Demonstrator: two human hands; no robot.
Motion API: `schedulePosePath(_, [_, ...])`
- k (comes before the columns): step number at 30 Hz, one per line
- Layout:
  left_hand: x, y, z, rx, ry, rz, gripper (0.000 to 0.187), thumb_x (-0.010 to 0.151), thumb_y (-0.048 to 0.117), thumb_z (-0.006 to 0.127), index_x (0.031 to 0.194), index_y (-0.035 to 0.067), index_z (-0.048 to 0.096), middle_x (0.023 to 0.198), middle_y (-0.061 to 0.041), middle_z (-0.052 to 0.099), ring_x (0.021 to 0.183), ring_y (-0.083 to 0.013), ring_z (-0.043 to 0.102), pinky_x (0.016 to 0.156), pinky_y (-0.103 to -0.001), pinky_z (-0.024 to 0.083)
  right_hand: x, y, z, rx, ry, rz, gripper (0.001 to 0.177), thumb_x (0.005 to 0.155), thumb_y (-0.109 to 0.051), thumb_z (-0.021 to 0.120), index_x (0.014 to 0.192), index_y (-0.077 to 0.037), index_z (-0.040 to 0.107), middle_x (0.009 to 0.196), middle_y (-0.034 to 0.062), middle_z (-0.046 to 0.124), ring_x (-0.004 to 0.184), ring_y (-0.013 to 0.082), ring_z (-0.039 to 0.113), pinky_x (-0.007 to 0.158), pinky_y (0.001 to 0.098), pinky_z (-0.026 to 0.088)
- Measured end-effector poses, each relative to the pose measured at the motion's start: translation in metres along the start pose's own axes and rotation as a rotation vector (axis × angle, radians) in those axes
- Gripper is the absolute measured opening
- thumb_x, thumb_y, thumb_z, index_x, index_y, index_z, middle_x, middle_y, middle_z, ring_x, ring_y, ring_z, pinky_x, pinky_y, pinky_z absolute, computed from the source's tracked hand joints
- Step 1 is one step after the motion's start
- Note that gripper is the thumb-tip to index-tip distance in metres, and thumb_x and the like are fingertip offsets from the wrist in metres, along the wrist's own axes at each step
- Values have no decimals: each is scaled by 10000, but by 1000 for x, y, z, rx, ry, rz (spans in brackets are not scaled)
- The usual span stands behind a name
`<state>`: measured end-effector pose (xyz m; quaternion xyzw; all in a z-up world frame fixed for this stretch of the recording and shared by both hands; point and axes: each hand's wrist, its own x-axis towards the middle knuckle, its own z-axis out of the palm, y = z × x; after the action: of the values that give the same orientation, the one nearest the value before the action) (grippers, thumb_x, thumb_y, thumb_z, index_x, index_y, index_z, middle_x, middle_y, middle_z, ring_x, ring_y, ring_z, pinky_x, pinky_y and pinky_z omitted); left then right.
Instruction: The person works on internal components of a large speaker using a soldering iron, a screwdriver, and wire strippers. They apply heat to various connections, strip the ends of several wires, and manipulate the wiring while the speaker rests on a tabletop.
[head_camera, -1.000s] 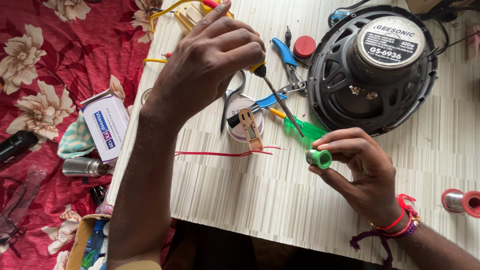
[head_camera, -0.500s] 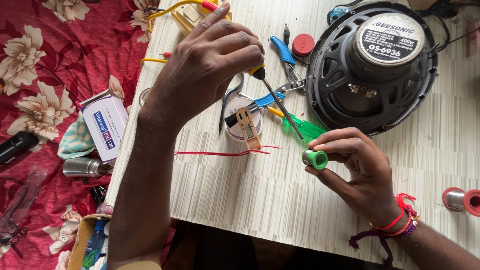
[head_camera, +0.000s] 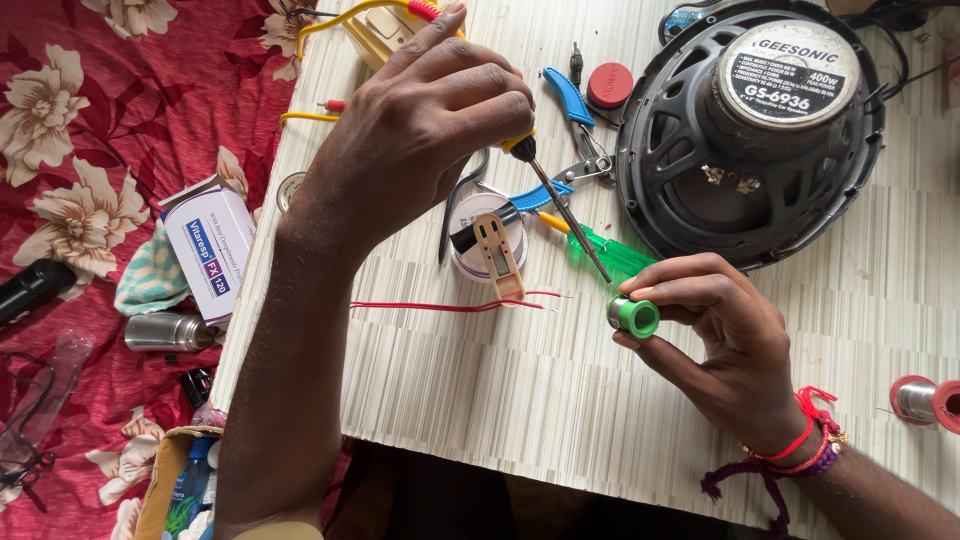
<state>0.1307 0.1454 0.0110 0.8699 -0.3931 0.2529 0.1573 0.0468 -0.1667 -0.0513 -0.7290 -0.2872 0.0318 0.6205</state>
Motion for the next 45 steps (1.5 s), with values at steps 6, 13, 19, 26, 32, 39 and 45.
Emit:
schedulePosePath(6, [0,-1,0,-5,-7,4,58,1024,48,681,1043,90,646,1168,15,705,1287,-198,646,1311,-529,354,-1,0,1,12,-2,4,377,864,78,746,1191,-13,583,1262,142,590,1162,191,688,1008,335,650])
schedulePosePath(13, [-3,-8,5,-60,4,-22,33,1060,76,674,1091,87,672,1241,-30,712,1334,-217,637,1301,-517,361,-5,-2,5,17,-38,-29,396,834,72,776,1171,-31,596,1254,124,589,1176,189,674,1025,334,633])
schedulePosePath(19, [-4,-13,14,-59,5,-16,101,1065,76,647,1154,106,685,1300,-41,709,1383,-240,605,1287,-511,374,-14,-1,19,75,-75,11,395,821,62,802,1151,-48,613,1203,98,576,1129,175,688,991,324,659])
schedulePosePath(26, [-6,-17,19,-23,-7,3,131,1069,93,602,1177,126,668,1384,-53,675,1422,-256,565,1276,-499,392,-17,3,28,171,-86,119,353,839,78,771,1123,-48,602,1207,106,566,1090,163,692,952,334,649])
schedulePosePath(32, [-5,-13,23,-23,-18,-8,129,1086,103,647,1207,142,665,1321,15,685,1436,-252,559,1271,-457,432,-16,3,29,170,-87,135,348,844,79,764,1126,-49,606,1209,107,554,1096,164,684,957,336,649])
schedulePosePath(39, [-4,-13,21,-10,-31,19,84,1081,103,654,1161,128,650,1320,29,680,1449,-241,550,1295,-470,415,-17,4,26,182,-94,161,345,848,73,759,1134,-49,610,1202,109,556,1095,170,690,946,343,626])
schedulePosePath(45, [-4,-13,19,-28,-24,23,133,1056,83,625,1180,124,651,1368,8,674,1449,-246,547,1294,-475,409,-17,5,26,168,-108,161,340,844,69,769,1124,-48,615,1200,112,570,1083,170,691,938,339,626])
